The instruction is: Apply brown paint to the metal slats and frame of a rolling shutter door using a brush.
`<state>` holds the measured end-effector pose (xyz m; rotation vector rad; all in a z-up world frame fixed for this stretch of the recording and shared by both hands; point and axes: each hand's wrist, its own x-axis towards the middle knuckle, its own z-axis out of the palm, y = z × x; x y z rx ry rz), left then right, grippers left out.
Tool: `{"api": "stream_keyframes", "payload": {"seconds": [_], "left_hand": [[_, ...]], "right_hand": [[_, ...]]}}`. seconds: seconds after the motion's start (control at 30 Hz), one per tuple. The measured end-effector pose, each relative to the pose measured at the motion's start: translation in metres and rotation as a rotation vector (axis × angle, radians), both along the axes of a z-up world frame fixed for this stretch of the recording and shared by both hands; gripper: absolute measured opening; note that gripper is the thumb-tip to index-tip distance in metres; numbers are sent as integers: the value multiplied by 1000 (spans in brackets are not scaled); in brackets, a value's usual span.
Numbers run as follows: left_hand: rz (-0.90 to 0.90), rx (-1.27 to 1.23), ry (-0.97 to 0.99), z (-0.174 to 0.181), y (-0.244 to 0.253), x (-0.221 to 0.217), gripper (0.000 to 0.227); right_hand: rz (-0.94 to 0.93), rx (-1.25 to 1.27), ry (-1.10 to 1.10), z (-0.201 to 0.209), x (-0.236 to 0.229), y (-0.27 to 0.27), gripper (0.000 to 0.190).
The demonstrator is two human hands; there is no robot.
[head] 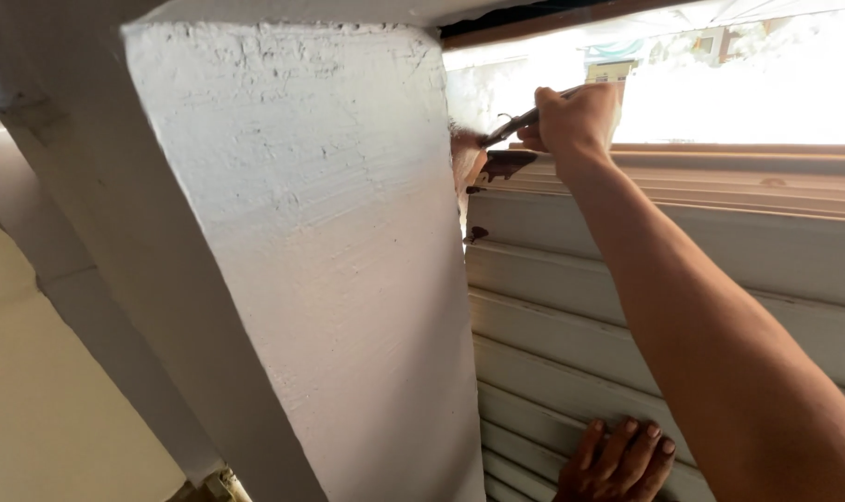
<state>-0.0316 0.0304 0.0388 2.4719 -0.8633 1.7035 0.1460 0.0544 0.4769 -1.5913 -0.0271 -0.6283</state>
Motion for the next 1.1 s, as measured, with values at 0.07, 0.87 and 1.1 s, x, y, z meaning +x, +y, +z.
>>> {"api": "stream_keyframes", "payload": {"seconds": [0.07,0.87,1.1], "left_hand": [[0,26,12,0,3,-7,43],[-164,-204,-166,10,-2,6,34],[-234,-174,-6,14,7,-4,39]], "right_hand": [[27,-1,8,-4,-8,0,17],[-134,-4,2,4,34,-14,17],[238,-40,-95,2,-23,-25,17]]}}
